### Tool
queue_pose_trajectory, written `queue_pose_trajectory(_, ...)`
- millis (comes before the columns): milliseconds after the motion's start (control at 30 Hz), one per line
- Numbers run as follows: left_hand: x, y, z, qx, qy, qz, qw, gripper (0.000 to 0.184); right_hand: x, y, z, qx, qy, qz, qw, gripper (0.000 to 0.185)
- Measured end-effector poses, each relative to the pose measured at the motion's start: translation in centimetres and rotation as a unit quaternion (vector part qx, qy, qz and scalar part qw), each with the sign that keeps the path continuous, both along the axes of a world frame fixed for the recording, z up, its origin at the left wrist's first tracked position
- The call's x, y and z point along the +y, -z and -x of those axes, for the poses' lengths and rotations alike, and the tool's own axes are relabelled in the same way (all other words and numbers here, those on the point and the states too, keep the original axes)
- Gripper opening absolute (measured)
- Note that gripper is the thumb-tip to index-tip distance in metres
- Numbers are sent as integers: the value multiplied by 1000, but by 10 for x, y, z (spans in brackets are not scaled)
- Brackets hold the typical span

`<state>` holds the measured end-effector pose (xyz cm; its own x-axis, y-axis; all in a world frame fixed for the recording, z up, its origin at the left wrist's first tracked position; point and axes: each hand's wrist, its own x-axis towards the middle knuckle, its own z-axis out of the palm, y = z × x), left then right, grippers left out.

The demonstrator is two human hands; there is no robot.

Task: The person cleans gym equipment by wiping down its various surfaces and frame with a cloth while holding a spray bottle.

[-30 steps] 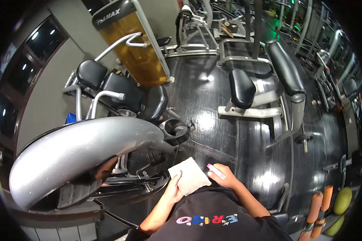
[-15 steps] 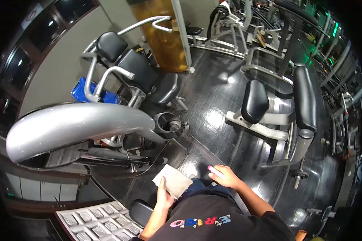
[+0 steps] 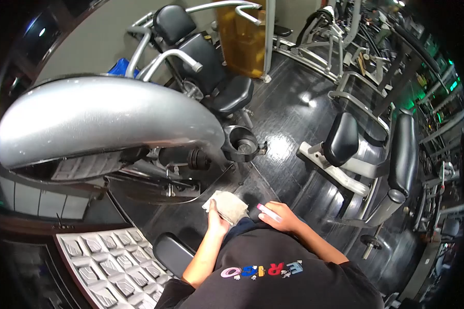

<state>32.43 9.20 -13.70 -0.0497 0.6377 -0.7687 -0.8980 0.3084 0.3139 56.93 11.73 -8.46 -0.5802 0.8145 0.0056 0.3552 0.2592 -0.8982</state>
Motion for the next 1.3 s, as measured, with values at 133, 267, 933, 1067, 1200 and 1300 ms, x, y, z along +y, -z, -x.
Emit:
queue_pose_trajectory(133, -27, 6, -5, 51, -66, -19, 996, 60, 22, 5, 11, -8, -35, -9, 999, 29)
queue_pose_trajectory(267, -53, 15, -10, -36, -153, 26, 987, 59, 54, 0, 11, -50, -101, -23, 993, 35)
queue_pose_trajectory(933, 2, 89, -119, -15, -271, 9, 962, 47, 109, 54, -9, -32, -125, -38, 991, 27)
queue_pose_trajectory(1067, 61, 97, -107, -7, -281, 29, 959, 49, 111, 47, -20, -24, -117, -50, 992, 26)
queue_pose_trajectory(1200, 112, 144, -59, 232, -271, -78, 931, 59, 108, 47, -39, -62, -128, -23, 990, 24)
queue_pose_trajectory(1300, 127, 69, -38, -244, -507, -121, 818, 102, 105, 57, -60, -24, -149, -36, 988, 25)
